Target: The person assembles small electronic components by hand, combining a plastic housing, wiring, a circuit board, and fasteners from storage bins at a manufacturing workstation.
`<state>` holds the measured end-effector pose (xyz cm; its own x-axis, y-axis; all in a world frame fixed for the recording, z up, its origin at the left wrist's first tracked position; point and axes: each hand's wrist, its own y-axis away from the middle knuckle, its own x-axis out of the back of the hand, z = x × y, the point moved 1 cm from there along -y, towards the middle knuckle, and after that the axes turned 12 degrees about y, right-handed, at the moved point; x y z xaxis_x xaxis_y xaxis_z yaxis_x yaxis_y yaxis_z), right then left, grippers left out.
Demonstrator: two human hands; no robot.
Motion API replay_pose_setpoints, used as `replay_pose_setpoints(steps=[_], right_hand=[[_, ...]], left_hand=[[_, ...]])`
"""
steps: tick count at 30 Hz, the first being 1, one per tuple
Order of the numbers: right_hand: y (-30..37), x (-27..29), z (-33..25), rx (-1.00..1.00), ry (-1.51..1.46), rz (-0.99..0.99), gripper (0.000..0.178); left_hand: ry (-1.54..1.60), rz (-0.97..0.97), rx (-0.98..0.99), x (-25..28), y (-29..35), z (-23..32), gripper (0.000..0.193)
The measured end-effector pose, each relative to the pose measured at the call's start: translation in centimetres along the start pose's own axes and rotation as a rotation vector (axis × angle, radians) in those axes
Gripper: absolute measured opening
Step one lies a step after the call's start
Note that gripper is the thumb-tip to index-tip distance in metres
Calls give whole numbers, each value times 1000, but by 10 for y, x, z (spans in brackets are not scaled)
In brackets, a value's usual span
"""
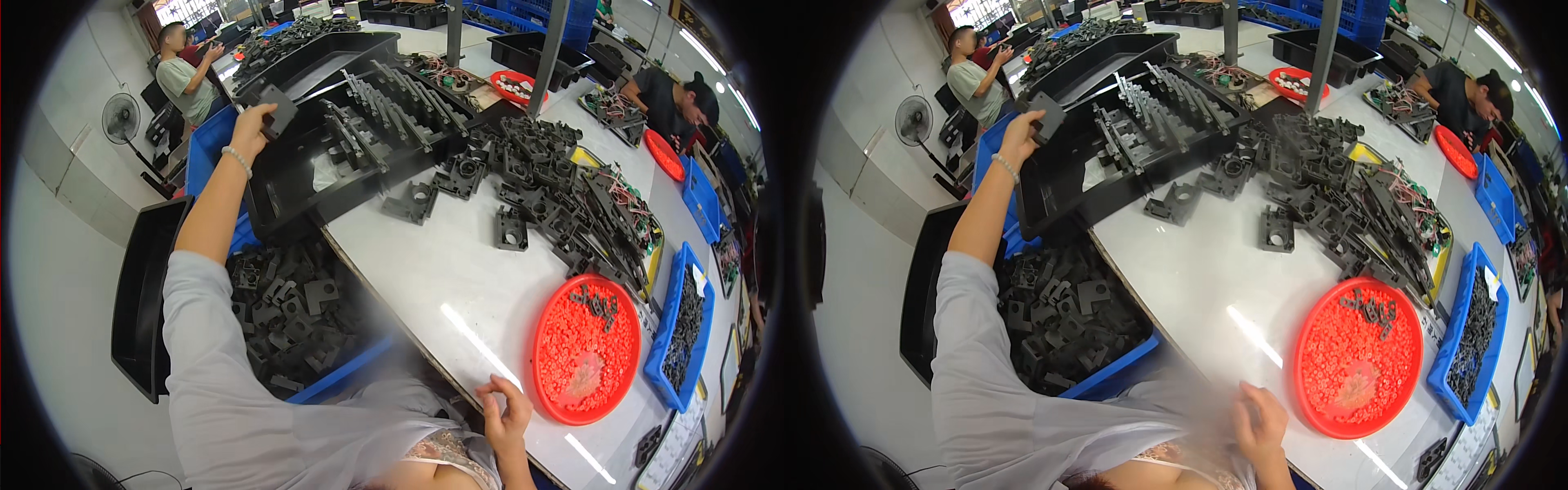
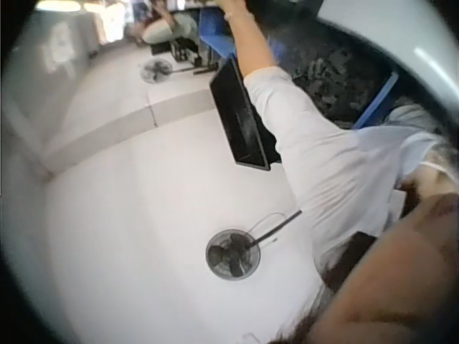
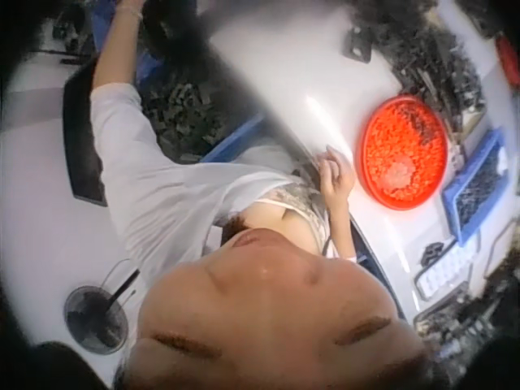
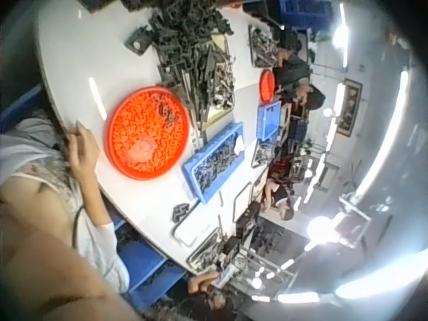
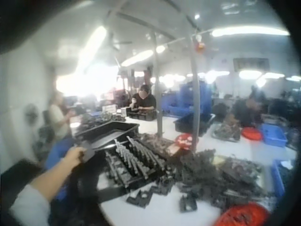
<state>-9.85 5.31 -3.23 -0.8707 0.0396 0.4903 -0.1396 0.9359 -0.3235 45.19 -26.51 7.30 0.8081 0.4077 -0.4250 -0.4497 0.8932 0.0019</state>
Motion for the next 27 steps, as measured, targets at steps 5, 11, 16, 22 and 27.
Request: replay_pose_setpoints(steps=[5,11,16,22,27], right_hand=[[6,-12,9,33,158,-89,22],[7,-16,7,-119,142,-33,20],[4,-20,-3,-225,73,3,19],[6,-18,8,-174,188,-49,17],[3,-19,6,-179,214,-32,16]], left_hand=[[6,154,72,-2,-44,-48,23],[-97,105,125,-6,-68,-78,22],[-263,108,142,-29,-61,-93,24],[-234,-168,234,-10,-77,-88,35],[-279,-216,252,-15,-79,-89,43]])
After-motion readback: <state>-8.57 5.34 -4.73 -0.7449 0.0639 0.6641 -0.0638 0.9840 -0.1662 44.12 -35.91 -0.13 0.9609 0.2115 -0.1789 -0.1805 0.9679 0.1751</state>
